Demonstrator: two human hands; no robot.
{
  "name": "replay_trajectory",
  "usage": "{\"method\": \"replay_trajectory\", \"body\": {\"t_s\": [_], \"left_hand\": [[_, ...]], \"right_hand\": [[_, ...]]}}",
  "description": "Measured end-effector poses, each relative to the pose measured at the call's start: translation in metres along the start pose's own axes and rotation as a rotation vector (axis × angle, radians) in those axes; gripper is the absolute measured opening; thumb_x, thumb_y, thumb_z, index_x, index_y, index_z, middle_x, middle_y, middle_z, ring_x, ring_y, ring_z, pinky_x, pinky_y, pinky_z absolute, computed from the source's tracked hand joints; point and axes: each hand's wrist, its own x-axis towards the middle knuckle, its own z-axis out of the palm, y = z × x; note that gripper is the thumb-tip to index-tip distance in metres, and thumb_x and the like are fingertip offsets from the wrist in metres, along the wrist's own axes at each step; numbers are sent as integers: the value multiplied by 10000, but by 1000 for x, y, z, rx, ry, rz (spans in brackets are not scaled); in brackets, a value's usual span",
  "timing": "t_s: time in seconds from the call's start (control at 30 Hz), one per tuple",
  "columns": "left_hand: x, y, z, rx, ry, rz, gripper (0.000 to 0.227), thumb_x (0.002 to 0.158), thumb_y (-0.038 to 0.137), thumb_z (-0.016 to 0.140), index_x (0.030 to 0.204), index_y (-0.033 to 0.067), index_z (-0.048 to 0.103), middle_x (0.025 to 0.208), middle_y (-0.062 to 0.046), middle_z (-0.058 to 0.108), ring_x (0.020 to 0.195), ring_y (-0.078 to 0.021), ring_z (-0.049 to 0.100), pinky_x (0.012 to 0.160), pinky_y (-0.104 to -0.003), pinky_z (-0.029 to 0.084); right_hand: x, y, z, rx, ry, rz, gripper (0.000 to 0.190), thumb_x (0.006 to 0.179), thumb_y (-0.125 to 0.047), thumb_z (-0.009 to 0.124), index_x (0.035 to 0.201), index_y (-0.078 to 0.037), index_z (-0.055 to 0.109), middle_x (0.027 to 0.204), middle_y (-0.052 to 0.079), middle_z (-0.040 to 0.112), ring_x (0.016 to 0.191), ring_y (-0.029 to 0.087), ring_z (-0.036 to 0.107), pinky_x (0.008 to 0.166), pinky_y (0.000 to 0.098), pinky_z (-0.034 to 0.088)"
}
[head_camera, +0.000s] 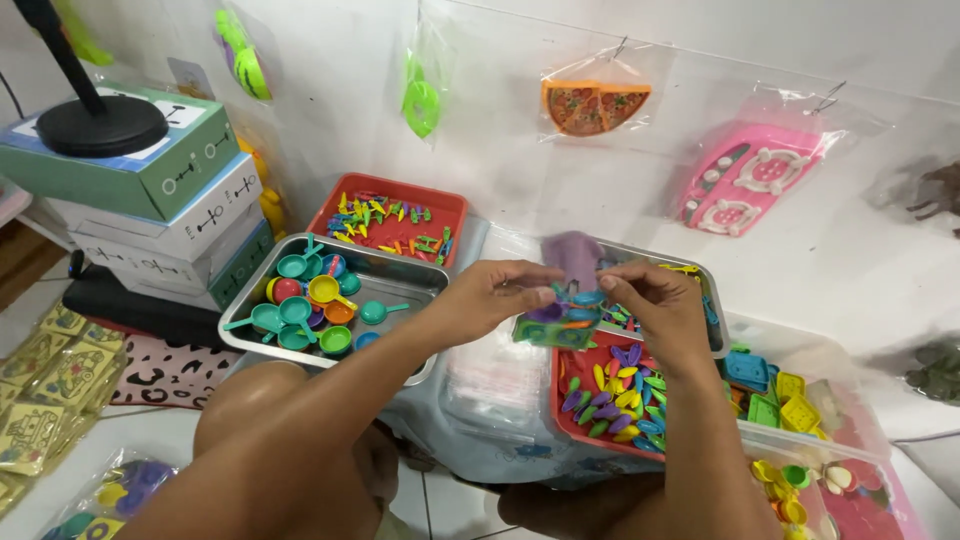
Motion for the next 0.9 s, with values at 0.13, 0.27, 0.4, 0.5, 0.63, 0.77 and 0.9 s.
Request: {"method": "replay_trajectory", "body": {"t_s": [0.13,0.27,0.4,0.5,0.63,0.77,0.9], "left_hand": [[11,-17,-10,8,85,38,251,994,162,687,1195,22,743,1128,-118,754,960,-87,652,863,-287,600],[15,-33,-17,72,129,93,218,960,174,745,1132,42,769,1112,-128,760,996,-127,680,858,-303,601],[11,-37,-22,144,188,126,203,895,132,805,1086,64,785,973,-107,756,937,-117,689,797,-280,602],[6,-33,-23,155,223,72,224,910,145,789,1113,52,776,917,-91,755,878,-97,674,759,-256,612],[8,-57,-38,162,243,49,199,892,122,804,1079,57,787,862,-97,743,848,-104,677,745,-259,602],[2,-60,-38,197,330,-78,241,888,103,757,1125,61,774,781,-115,750,733,-115,701,708,-239,622],[8,-66,-38,273,446,-129,546,782,90,801,1311,97,667,684,-114,734,587,-140,710,627,-258,654]], "right_hand": [[-1,21,-2,12,11,3,120,886,-29,798,1006,-20,798,814,76,721,781,85,626,764,256,536],[-1,43,-6,73,4,76,117,914,-46,772,1023,-15,801,800,94,717,801,115,650,779,275,549],[0,74,1,162,5,173,96,926,-74,769,1004,-27,800,788,93,731,793,116,671,790,280,563],[-4,68,15,168,-5,250,113,934,-79,746,1017,-23,799,850,58,756,801,85,663,797,260,562],[-8,66,27,121,-35,315,155,906,-134,790,1025,-37,812,855,90,764,814,121,664,788,279,556],[-1,114,25,210,-36,311,212,876,-57,799,1081,-13,767,779,69,721,722,117,665,692,270,570],[-6,100,32,313,28,306,410,885,-14,750,1237,-37,540,724,6,642,613,99,663,611,216,541]]}}
